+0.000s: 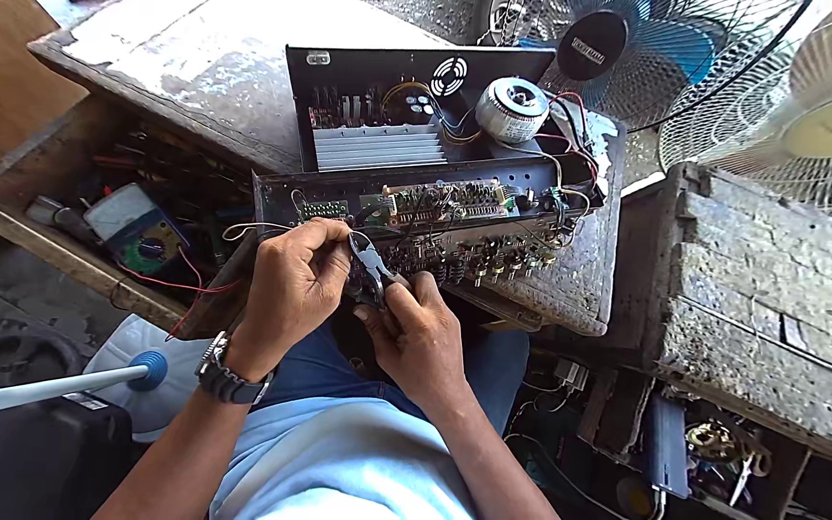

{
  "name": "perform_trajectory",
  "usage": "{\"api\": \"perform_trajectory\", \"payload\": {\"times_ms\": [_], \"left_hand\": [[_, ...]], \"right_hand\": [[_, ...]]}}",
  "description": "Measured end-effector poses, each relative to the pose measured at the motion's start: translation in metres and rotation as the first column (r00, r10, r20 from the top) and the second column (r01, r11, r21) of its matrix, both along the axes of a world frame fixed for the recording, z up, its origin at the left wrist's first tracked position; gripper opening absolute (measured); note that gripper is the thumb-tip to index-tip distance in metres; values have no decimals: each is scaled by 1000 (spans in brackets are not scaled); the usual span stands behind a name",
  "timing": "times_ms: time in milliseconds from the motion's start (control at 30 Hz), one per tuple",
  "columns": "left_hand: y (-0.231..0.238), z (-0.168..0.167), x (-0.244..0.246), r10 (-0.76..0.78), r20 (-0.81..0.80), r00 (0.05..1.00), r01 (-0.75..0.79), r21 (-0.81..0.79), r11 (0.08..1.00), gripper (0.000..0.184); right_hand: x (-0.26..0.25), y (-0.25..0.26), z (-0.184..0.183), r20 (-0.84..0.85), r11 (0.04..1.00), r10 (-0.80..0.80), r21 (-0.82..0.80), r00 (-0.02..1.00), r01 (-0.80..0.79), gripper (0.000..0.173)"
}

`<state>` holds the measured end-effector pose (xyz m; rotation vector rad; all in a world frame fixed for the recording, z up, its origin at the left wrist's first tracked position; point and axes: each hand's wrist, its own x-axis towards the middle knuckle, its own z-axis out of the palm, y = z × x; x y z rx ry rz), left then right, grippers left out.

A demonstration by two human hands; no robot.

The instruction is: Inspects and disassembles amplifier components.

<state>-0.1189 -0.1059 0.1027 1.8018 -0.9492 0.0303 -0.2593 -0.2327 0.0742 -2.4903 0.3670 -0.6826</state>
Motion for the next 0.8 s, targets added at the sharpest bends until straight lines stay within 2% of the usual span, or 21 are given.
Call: {"api": "perform_trajectory", "payload": {"times_ms": [133, 333, 500, 600, 667, 733, 800], "left_hand": [[-1, 1, 2, 11, 69, 998, -14, 43, 999, 15], [-3, 0, 3, 25, 229, 973, -49, 100, 994, 16], [-7, -3, -2, 66, 271, 960, -95, 94, 991, 16], [-12, -6, -6, 120, 280, 953, -145, 71, 987, 14], [-12, -5, -7, 116, 258, 959, -137, 63, 989, 13], [-9, -4, -6, 79, 208, 975, -95, 69, 993, 15], [-6, -2, -5, 45, 175, 984, -59, 78, 995, 16]], "right_hand": [[0, 0, -2, 19, 1000, -2, 5, 1000, 2, 23], [-5, -3, 3, 27, 984, -70, -163, 997, 74, 21], [-7, -2, 7, 30, 943, -143, -300, 989, 146, 19], [-6, 3, 9, 85, 933, -165, -309, 983, 183, 18], [-7, 6, 18, 96, 974, -142, -163, 985, 156, 20], [-11, 2, 26, 114, 982, -72, 184, 991, 50, 21], [-19, -10, 32, 180, 860, 21, 498, 983, -110, 22]]}}
